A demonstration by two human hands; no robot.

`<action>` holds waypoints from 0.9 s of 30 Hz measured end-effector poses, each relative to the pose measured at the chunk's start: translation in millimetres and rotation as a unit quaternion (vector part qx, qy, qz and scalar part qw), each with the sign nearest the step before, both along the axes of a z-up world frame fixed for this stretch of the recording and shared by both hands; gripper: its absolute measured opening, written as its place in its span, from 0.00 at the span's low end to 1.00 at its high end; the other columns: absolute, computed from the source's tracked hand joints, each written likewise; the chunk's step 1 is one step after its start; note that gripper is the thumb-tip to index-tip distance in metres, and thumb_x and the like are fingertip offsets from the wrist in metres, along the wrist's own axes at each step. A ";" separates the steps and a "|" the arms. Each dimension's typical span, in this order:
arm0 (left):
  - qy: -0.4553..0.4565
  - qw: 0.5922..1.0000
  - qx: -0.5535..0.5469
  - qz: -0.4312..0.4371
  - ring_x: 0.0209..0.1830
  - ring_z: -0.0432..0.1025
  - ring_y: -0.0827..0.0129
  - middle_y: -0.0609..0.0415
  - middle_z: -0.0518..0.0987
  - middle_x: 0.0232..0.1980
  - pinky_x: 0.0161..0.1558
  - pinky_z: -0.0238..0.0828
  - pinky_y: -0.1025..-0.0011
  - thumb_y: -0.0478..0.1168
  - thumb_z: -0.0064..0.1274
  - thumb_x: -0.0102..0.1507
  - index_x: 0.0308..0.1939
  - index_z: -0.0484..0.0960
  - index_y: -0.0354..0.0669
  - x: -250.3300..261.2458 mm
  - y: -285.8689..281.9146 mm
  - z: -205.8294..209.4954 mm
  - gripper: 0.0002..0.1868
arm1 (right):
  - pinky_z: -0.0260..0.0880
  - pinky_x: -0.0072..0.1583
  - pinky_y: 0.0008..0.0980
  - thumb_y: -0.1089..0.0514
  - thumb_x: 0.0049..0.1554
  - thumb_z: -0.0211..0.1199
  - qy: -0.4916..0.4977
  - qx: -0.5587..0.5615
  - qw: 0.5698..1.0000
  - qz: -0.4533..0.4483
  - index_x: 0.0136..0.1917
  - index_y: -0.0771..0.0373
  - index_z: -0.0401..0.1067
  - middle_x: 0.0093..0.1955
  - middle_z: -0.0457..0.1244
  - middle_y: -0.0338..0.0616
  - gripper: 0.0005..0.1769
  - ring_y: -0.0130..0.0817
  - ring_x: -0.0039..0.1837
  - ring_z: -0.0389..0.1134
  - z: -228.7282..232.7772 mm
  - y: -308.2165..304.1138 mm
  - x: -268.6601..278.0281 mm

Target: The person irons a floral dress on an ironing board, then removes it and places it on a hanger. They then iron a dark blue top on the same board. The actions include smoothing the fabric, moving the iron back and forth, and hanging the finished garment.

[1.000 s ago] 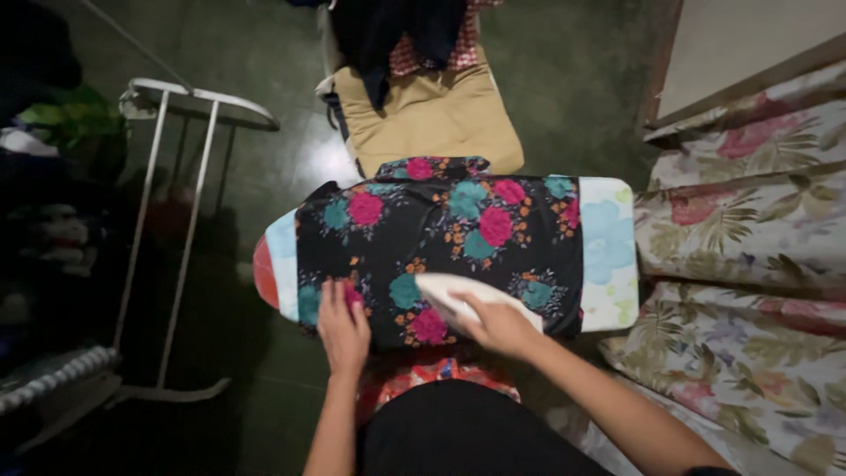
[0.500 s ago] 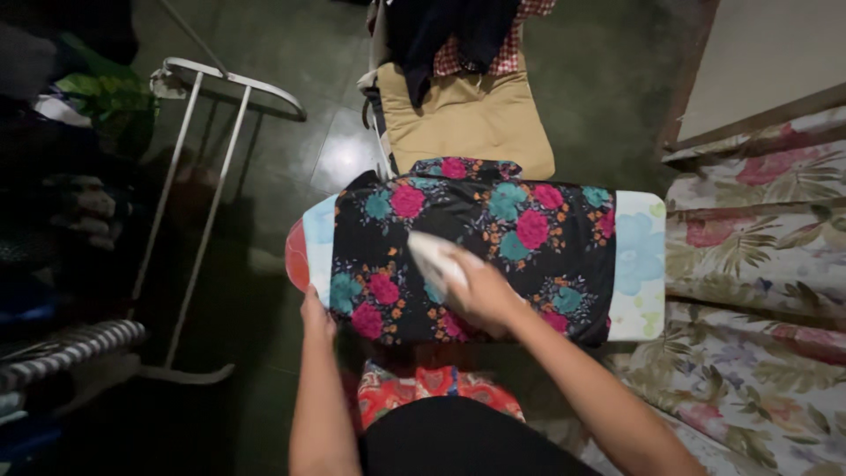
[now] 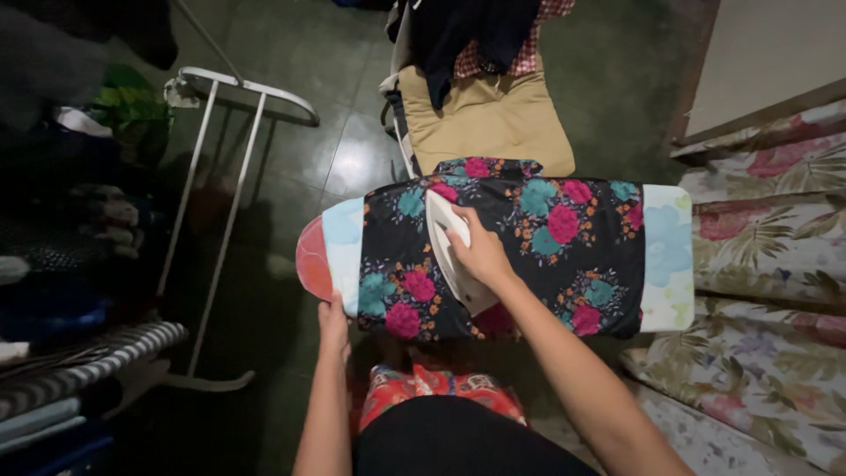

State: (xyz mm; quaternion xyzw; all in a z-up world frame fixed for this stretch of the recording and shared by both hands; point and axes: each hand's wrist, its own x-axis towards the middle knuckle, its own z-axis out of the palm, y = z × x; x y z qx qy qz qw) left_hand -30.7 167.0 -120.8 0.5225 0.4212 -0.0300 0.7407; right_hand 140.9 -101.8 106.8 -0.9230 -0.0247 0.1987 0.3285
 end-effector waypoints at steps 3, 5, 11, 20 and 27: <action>0.014 0.999 -0.050 0.003 0.35 0.76 0.79 0.60 0.81 0.45 0.32 0.71 0.76 0.53 0.45 0.68 0.62 0.71 0.43 0.3 5.4 -1.0 0.24 | 0.69 0.59 0.55 0.45 0.62 0.56 -0.093 0.060 0.984 0.140 0.72 0.51 0.60 0.59 0.67 0.69 0.28 0.70 0.58 0.69 4.8 0.2 -20.7; 0.016 0.999 -0.045 -0.020 0.33 0.69 0.73 0.53 0.79 0.46 0.31 0.62 0.71 0.53 0.46 0.71 0.65 0.72 0.40 2.7 7.7 -1.5 0.25 | 0.69 0.58 0.53 0.45 0.61 0.55 -0.060 0.058 0.971 0.223 0.73 0.49 0.61 0.60 0.68 0.65 0.27 0.67 0.58 0.71 13.8 -5.0 -51.6; 0.026 0.997 -0.066 -0.023 0.47 0.76 0.69 0.53 0.78 0.57 0.40 0.75 0.68 0.52 0.46 0.69 0.68 0.65 0.45 6.6 9.2 12.0 0.27 | 0.70 0.55 0.57 0.46 0.61 0.54 -0.002 0.020 0.993 0.115 0.74 0.48 0.59 0.54 0.69 0.63 0.29 0.67 0.52 0.71 10.5 23.0 -82.4; 0.024 0.997 -0.074 -0.019 0.50 0.76 0.67 0.51 0.78 0.58 0.44 0.77 0.69 0.52 0.47 0.70 0.66 0.65 0.42 4.0 7.0 11.4 0.25 | 0.70 0.55 0.59 0.46 0.59 0.56 -0.038 0.026 0.998 0.032 0.73 0.49 0.58 0.50 0.69 0.69 0.30 0.70 0.51 0.70 -13.2 94.2 -18.2; 0.029 0.996 -0.080 -0.012 0.50 0.76 0.65 0.50 0.77 0.59 0.44 0.75 0.64 0.50 0.45 0.69 0.65 0.65 0.41 9.0 6.6 14.2 0.25 | 0.70 0.59 0.55 0.47 0.60 0.54 0.023 0.033 0.996 0.080 0.74 0.49 0.59 0.52 0.69 0.68 0.29 0.66 0.55 0.71 25.1 87.8 -87.7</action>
